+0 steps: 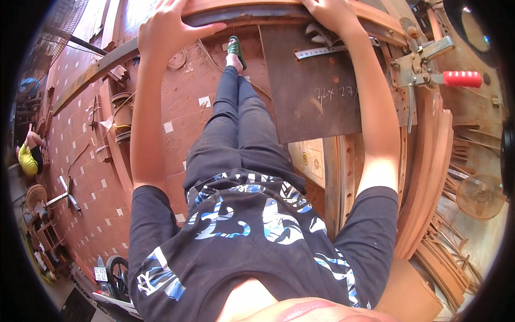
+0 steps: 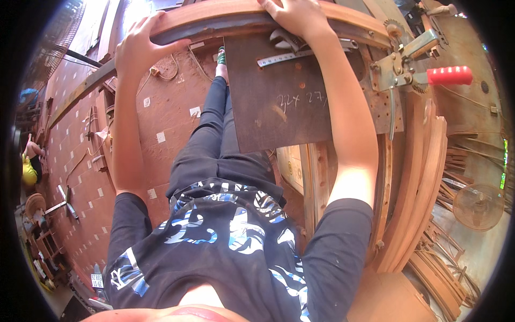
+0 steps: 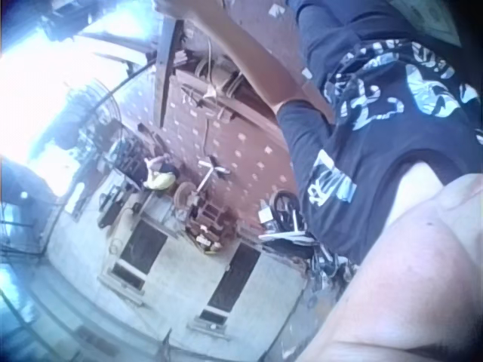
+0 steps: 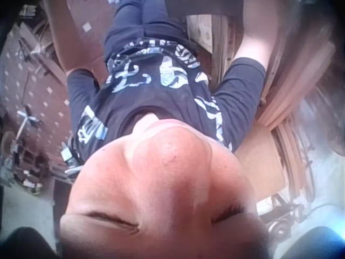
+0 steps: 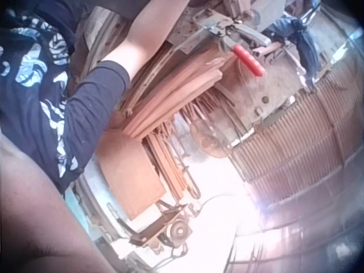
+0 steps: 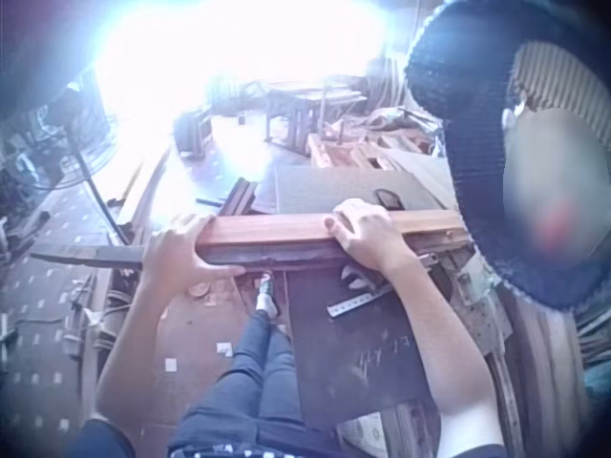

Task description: The person repeatedly rubs a long wooden plank against a stationary surface on a workbench, flipping the plank over several times to sand different sides. The hands hold the plank and move it back and forth in a consistent motion.

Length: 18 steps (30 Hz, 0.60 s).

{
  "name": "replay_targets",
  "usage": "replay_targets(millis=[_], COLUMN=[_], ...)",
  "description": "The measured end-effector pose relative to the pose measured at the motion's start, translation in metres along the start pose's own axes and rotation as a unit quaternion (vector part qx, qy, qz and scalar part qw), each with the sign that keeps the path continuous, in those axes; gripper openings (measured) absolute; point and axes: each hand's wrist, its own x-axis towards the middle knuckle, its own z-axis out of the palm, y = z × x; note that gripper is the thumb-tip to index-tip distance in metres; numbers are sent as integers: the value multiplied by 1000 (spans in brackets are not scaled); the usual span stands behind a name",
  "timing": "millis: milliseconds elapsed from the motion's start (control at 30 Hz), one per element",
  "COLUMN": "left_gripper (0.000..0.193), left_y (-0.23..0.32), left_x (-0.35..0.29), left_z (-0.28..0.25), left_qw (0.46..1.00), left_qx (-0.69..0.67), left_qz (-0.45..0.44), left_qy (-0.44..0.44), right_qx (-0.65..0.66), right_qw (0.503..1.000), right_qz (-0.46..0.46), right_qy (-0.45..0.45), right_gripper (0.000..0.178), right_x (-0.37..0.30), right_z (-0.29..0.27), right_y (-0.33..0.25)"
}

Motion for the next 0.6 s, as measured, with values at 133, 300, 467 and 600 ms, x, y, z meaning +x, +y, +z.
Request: replay_targets(millis=[133, 300, 467, 600], left_gripper=[97, 95, 103, 84], left_y=[-12, -36, -12, -20], left_x=[26, 50, 77, 91], left_z=[18, 43, 26, 39], left_qw=[1000, 1000, 997, 998], left_qx=[8, 1, -53, -51], left_qz=[2, 8, -52, -9], left_qy=[9, 12, -20, 27], right_qx=[3, 50, 44, 58], right_qw=[999, 997, 995, 994], right_qz=[20, 43, 19, 30], right_qy=[26, 33, 83, 85], right_gripper=[44, 37, 29, 29], right_x=[23, 56, 81, 99], right_z=[3, 6, 20, 27], right_y=[21, 28, 51, 57])
